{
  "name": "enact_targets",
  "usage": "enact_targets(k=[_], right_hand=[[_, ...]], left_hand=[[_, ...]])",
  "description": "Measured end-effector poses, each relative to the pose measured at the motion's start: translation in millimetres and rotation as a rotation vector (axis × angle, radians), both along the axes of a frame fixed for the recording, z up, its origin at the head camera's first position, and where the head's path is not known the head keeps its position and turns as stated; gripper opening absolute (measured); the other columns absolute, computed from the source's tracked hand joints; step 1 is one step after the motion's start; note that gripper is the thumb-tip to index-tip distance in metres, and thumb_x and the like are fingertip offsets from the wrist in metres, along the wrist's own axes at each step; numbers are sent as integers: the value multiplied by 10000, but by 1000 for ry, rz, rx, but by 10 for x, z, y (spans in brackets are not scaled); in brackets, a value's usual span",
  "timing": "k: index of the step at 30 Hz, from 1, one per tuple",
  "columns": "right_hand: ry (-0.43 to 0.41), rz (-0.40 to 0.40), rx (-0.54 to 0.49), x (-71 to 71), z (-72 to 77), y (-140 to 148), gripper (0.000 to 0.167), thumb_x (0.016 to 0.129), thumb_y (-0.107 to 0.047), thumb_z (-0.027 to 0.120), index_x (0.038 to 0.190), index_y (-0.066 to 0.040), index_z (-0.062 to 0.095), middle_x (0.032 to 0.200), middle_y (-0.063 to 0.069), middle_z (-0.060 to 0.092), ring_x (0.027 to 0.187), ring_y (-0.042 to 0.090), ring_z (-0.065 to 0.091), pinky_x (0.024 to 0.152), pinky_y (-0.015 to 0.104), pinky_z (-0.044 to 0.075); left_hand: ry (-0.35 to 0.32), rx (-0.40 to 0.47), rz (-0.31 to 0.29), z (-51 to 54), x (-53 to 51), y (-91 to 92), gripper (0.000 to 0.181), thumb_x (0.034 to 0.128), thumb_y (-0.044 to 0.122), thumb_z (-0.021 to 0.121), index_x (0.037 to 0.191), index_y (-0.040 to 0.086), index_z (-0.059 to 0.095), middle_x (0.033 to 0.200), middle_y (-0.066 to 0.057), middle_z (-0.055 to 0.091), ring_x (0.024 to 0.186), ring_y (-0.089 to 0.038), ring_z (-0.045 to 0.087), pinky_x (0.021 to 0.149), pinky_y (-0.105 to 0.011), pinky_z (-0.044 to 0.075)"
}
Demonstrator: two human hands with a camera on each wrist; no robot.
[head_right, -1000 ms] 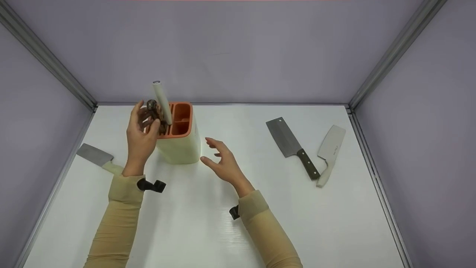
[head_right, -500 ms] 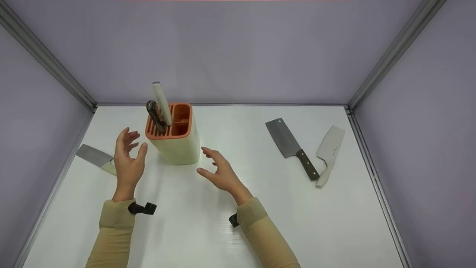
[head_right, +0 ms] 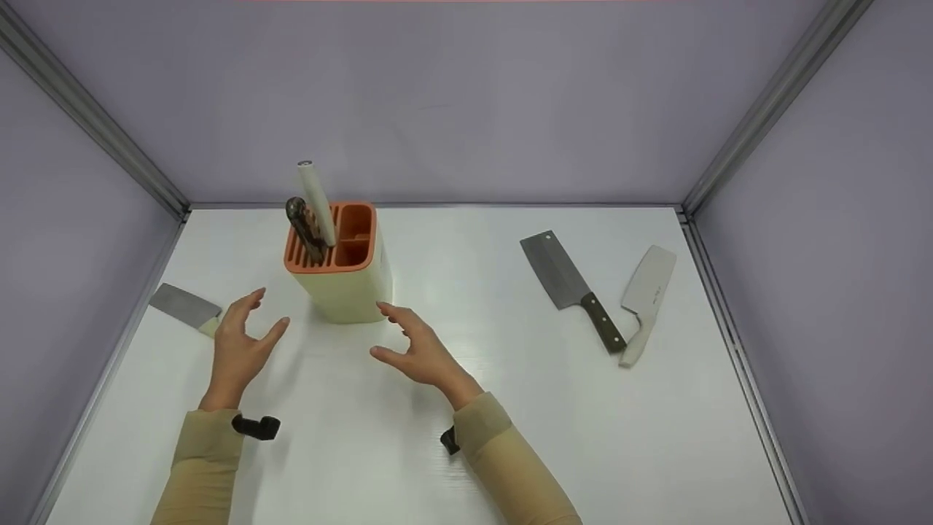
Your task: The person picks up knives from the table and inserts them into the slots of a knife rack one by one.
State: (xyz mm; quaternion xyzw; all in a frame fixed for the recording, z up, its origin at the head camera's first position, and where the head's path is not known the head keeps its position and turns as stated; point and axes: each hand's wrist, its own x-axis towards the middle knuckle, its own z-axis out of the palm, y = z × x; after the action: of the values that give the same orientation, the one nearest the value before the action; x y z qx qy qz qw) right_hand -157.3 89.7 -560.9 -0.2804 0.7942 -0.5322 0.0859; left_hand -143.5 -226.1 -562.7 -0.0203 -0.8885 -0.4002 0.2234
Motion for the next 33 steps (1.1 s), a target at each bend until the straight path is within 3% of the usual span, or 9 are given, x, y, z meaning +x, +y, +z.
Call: enact_targets(k=[5, 9, 13, 20, 29, 33], right_hand=[[-29, 38, 6, 43, 67, -43, 727, 916, -166, 717, 1526, -134, 324, 1480, 86, 415, 1331, 318, 409, 1041, 542, 373], [-61, 58, 6, 65, 122, -85, 734, 916, -143, 709, 1529, -103, 309, 1482, 118, 407, 1337, 362, 388, 1051, 572, 345], [-60, 69, 19, 42, 59, -142, 743, 919, -172, 710, 1538, -178, 300, 1488, 67, 404, 1342, 305, 393, 1055, 556, 346], [-50, 116, 44, 14, -47, -278, 741, 913, -297, 720, 1532, -274, 315, 1477, -38, 414, 1336, 198, 401, 1055, 487, 369], [-47, 160, 75, 20, -49, -418, 752, 898, -341, 732, 1529, -281, 328, 1490, -61, 406, 1341, 142, 392, 1048, 454, 375], [-67, 166, 90, 19, -64, -479, 771, 887, -361, 741, 1532, -255, 332, 1486, -53, 413, 1336, 170, 400, 1050, 460, 374]], left_hand=[[-12, -102, 69, -144, 29, -302, 597, 806, 168, 820, 1322, -5, 576, 1273, -220, 576, 1192, -388, 534, 1001, -516, 418], [-2, -153, 60, -194, 59, -487, 595, 783, 172, 841, 1292, -16, 595, 1246, -233, 593, 1154, -419, 547, 981, -557, 411], [-14, -201, 41, -244, 70, -621, 610, 764, 193, 855, 1280, -14, 604, 1229, -240, 598, 1132, -432, 548, 971, -570, 403], [-135, -272, 21, -309, 101, -787, 725, 699, 262, 902, 1303, 18, 585, 1285, -246, 559, 1194, -449, 489, 1005, -618, 332], [-301, -361, -69, -325, 104, -895, 690, 729, 116, 853, 1342, 23, 551, 1335, -254, 505, 1258, -460, 414, 1068, -598, 254], [-323, -390, -118, -317, 67, -905, 623, 739, 19, 804, 1316, 4, 569, 1319, -271, 506, 1256, -472, 407, 1075, -590, 251]])
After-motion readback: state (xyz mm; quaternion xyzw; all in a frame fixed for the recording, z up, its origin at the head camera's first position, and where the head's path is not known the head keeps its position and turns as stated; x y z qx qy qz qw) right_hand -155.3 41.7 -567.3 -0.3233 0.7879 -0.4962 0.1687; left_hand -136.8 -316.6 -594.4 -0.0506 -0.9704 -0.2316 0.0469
